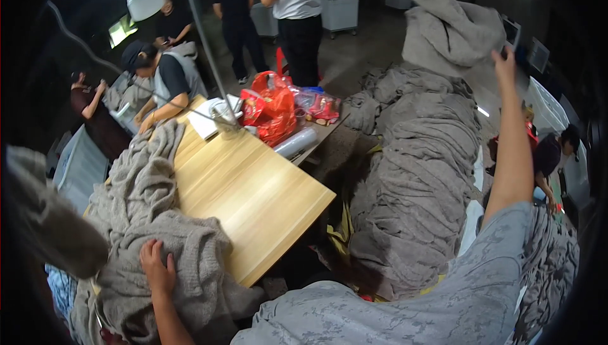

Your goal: Inspect and remove loose threads or lint from a gray sweater at a garment factory workstation.

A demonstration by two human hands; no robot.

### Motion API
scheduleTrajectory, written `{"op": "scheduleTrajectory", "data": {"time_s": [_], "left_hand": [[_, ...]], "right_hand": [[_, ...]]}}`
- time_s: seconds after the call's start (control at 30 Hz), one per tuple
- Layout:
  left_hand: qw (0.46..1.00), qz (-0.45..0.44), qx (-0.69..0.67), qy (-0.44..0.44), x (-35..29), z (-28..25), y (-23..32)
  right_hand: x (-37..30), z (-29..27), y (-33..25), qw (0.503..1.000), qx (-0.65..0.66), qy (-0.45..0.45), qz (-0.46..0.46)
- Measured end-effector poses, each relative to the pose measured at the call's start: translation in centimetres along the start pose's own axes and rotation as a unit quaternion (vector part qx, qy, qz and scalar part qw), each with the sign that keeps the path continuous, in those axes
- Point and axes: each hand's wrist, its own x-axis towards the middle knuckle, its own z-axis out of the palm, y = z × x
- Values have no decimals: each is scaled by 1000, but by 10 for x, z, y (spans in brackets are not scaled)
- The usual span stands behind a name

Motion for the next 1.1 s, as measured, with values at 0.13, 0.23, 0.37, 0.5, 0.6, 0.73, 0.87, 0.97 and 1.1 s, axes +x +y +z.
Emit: {"op": "scheduleTrajectory", "data": {"time_s": [0.13,0.23,0.37,0.5,0.6,0.73,0.87,0.97,1.1], "left_hand": [[998,37,-43,41,-9,-30,4],[999,28,-28,3,-20,-47,-5],[999,7,-45,-23,-31,-65,-24],[997,-25,-63,-35,-54,-88,-35],[995,-25,-99,1,-68,-103,-42],[990,-43,-133,2,-79,-113,-48],[991,3,-133,26,-66,-108,-40],[981,50,-186,27,-45,-98,-27],[970,109,-216,1,-12,-83,-15]], "right_hand": [[-136,107,31,970,107,-218,13],[-286,171,-17,882,173,-435,56],[-483,186,-177,725,299,-617,-67],[-594,124,-347,655,306,-652,-229],[-609,83,-422,644,324,-629,-291],[-584,66,-450,597,230,-699,-319],[-597,64,-453,581,405,-656,-259],[-629,62,-461,578,364,-697,-219],[-615,53,-466,505,436,-742,-55]]}}
